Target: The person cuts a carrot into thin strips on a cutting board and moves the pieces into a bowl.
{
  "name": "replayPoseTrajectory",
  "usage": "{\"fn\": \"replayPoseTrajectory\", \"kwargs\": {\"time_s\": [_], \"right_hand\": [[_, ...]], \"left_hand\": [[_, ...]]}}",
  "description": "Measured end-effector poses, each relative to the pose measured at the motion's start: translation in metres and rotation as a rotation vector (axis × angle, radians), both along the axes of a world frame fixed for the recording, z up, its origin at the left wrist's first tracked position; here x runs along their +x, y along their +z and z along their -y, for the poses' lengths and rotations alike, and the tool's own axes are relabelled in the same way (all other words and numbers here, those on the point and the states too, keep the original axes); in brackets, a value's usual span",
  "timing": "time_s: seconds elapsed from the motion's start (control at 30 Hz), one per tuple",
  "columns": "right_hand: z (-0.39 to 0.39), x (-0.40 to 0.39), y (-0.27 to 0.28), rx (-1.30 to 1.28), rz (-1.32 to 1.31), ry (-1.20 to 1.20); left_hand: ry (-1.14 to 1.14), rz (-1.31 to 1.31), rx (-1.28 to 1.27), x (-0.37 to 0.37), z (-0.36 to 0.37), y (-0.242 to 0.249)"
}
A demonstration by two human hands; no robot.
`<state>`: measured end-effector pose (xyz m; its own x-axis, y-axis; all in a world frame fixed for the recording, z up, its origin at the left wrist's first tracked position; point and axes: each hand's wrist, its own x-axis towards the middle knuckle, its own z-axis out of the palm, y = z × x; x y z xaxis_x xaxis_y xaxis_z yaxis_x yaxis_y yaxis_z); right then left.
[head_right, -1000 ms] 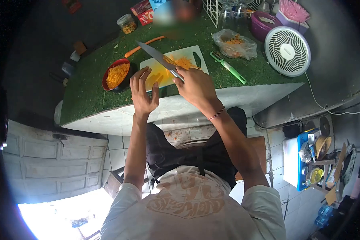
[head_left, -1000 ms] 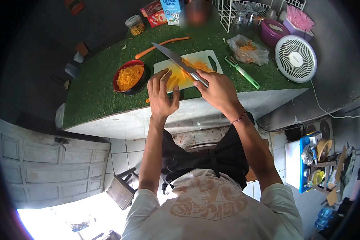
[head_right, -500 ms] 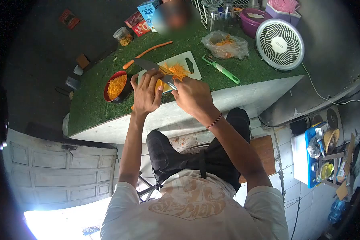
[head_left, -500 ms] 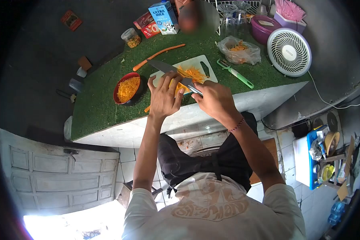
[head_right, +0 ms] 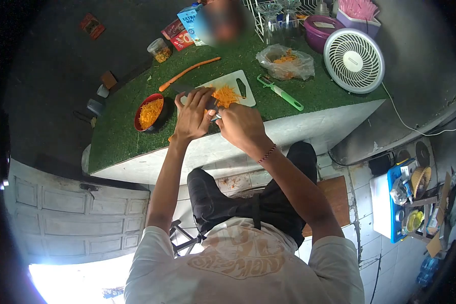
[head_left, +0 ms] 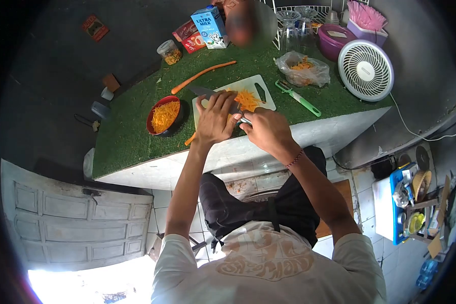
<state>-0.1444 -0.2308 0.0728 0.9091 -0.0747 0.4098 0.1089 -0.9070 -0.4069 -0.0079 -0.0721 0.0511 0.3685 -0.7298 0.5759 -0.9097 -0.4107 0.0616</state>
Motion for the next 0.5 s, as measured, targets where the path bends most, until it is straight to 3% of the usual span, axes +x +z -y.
{"fn": "replayPoseTrajectory", "kwargs": {"time_s": [0.23, 0.5], "right_hand": [[0.0, 0.003, -0.002, -0.011, 0.05, -0.017], [0.004, -0.006, -0.003, -0.029, 0.024, -0.003]], "left_hand": [[-0.038, -0.028, 0.124, -0.008, -0.01, -0.003], [0.043, -0.021, 0.073, 0.008, 0.0, -0.01]]}}
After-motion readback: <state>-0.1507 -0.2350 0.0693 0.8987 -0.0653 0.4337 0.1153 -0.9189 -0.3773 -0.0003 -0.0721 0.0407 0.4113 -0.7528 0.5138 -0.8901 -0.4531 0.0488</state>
